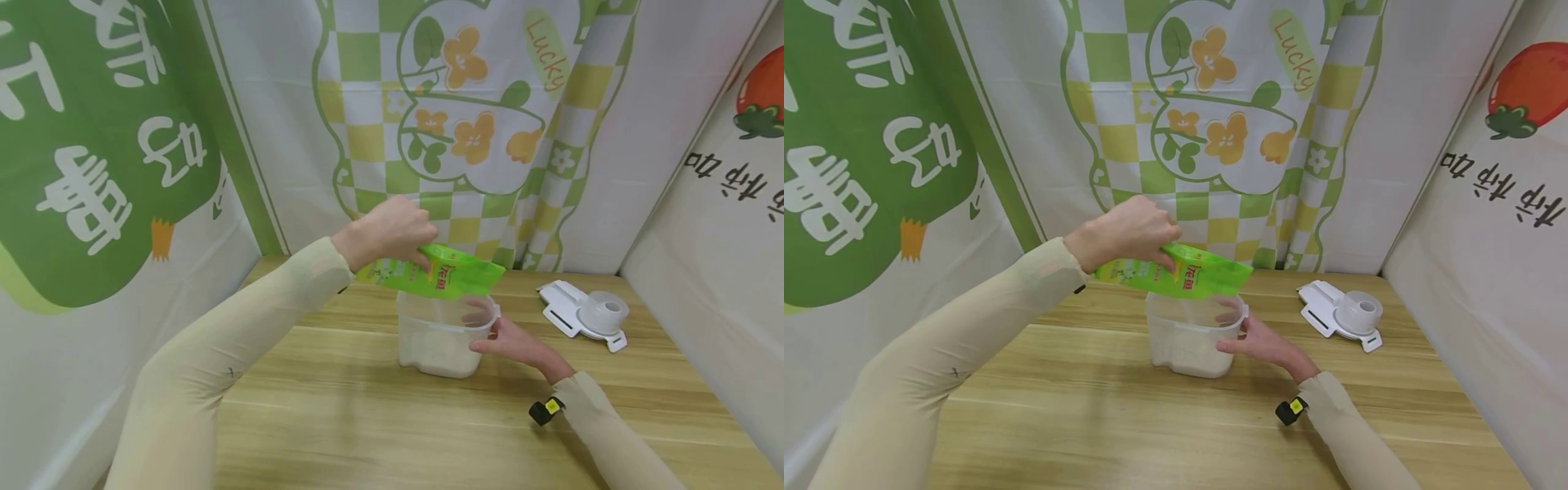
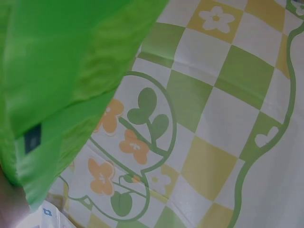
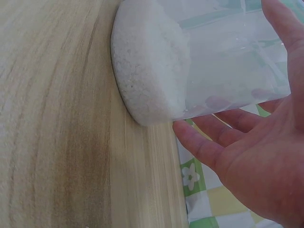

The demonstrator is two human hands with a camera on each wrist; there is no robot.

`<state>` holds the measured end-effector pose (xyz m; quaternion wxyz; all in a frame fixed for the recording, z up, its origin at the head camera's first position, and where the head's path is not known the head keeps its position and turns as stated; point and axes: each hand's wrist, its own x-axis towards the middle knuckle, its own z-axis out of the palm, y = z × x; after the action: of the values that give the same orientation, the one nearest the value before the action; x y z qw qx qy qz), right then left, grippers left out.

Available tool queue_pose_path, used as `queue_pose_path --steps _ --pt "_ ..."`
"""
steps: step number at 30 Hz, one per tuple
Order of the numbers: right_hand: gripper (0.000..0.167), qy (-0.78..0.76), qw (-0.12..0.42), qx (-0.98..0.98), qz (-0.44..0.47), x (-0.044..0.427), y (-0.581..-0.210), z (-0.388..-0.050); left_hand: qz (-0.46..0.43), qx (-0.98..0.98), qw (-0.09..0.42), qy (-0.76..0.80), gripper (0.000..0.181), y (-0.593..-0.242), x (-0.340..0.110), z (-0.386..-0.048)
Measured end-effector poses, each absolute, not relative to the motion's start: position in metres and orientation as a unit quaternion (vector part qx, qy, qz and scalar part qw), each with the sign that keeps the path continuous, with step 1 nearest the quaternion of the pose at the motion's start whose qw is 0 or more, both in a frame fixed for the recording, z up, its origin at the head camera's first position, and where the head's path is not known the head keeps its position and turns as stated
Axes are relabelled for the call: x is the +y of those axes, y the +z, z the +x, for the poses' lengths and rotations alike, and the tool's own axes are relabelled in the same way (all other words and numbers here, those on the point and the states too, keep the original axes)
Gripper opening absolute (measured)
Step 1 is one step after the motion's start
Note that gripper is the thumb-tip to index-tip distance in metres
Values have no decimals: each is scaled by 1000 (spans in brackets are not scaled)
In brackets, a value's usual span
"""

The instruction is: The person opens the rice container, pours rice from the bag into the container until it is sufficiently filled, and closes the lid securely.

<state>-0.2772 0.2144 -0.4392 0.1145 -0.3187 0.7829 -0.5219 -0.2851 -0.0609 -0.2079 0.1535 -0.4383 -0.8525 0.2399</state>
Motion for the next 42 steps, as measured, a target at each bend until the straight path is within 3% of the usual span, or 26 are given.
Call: queue_pose_path --steps 21,42 --pt "78 -517 127 789 -306 217 -440 -277 -428 -862 130 239 56 -207 -56 -285" --pt "79 -522 133 782 -313 216 -439 -278 -428 -863 141 230 57 -204 -52 -285"
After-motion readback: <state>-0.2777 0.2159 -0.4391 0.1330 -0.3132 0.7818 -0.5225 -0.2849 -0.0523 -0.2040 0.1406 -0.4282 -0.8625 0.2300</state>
